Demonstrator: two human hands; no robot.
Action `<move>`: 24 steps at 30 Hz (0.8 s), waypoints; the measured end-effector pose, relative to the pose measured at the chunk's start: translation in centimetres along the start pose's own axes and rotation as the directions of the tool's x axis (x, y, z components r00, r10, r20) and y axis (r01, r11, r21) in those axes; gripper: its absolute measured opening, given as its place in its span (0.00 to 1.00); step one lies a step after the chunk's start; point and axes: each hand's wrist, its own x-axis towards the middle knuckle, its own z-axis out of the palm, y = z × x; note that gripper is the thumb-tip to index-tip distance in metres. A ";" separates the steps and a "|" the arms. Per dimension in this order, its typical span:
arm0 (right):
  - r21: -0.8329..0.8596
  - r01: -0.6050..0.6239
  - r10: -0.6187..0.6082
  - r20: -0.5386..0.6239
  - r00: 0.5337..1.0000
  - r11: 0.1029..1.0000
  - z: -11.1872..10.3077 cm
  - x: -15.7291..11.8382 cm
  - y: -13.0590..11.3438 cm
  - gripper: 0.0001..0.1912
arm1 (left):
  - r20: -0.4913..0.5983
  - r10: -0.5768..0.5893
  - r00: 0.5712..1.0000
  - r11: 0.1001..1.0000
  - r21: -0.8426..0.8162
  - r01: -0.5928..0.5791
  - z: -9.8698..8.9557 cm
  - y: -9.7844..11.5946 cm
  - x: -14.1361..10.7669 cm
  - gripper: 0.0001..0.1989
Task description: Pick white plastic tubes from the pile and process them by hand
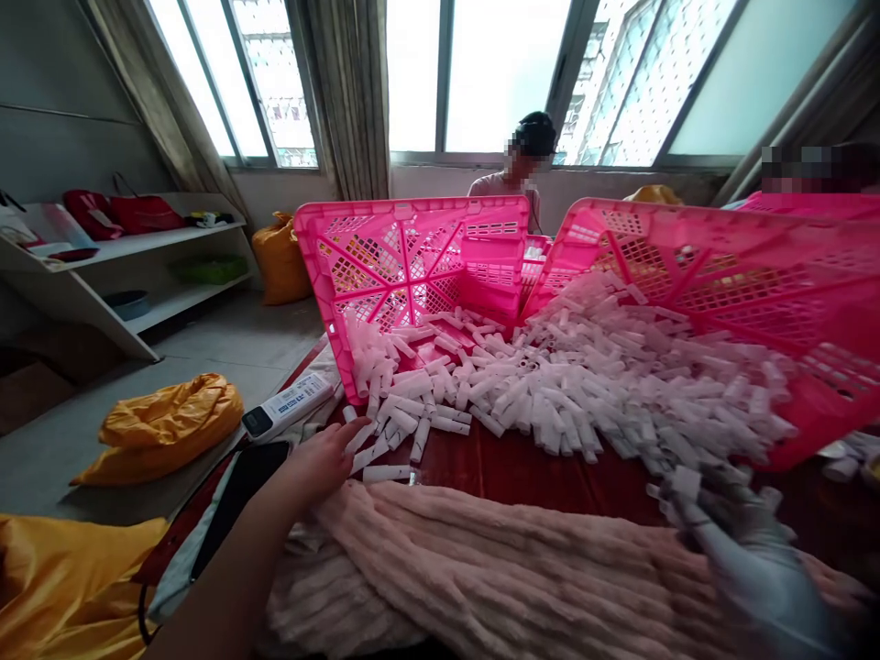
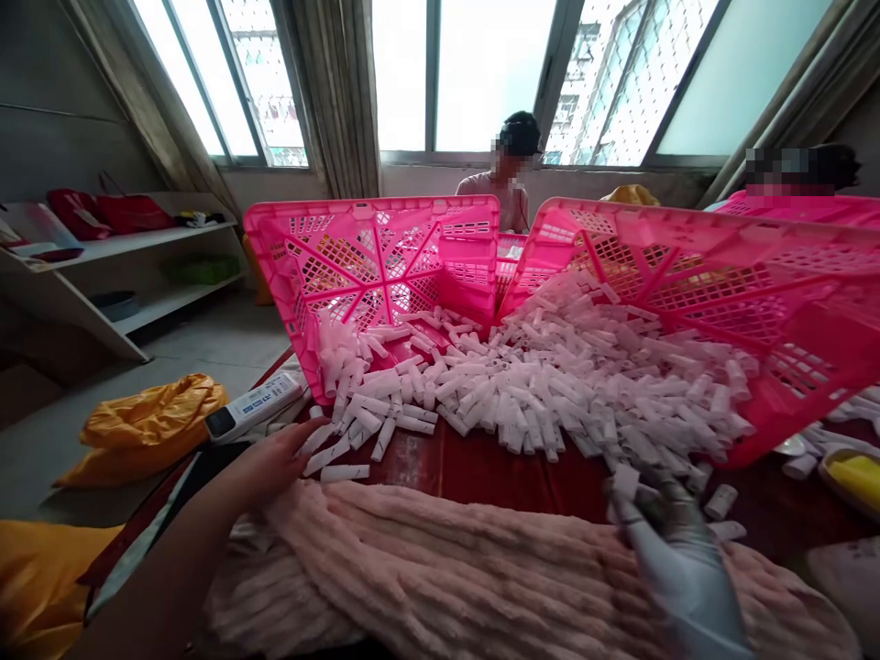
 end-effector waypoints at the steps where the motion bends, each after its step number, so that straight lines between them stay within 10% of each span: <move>1: 0.097 -0.077 0.074 0.028 0.997 0.992 0.6 -1.7 0.2 0.35 | -0.010 0.027 1.000 0.999 -0.041 -0.028 -0.1 0.6 -0.7 0.23; 7: 0.501 -0.450 0.344 0.294 0.892 0.739 4.0 -9.2 0.6 0.42 | -0.045 0.308 0.950 0.697 -0.670 -0.258 3.1 6.5 -4.7 0.29; 14: 0.575 -0.543 0.182 0.565 0.805 0.612 5.8 -10.6 0.9 0.33 | -0.097 0.458 0.883 0.795 -0.400 -0.456 7.4 13.7 -5.9 0.12; 21: 0.557 -0.230 -0.062 0.454 0.889 0.798 6.9 -11.6 -1.4 0.21 | 0.098 0.553 0.828 0.700 -0.593 -0.397 8.3 15.8 -7.1 0.14; 24: 0.424 0.010 -0.251 0.516 0.819 0.906 7.1 -12.1 -0.9 0.16 | 0.094 0.506 0.858 0.631 -0.718 -0.293 9.0 16.1 -7.0 0.16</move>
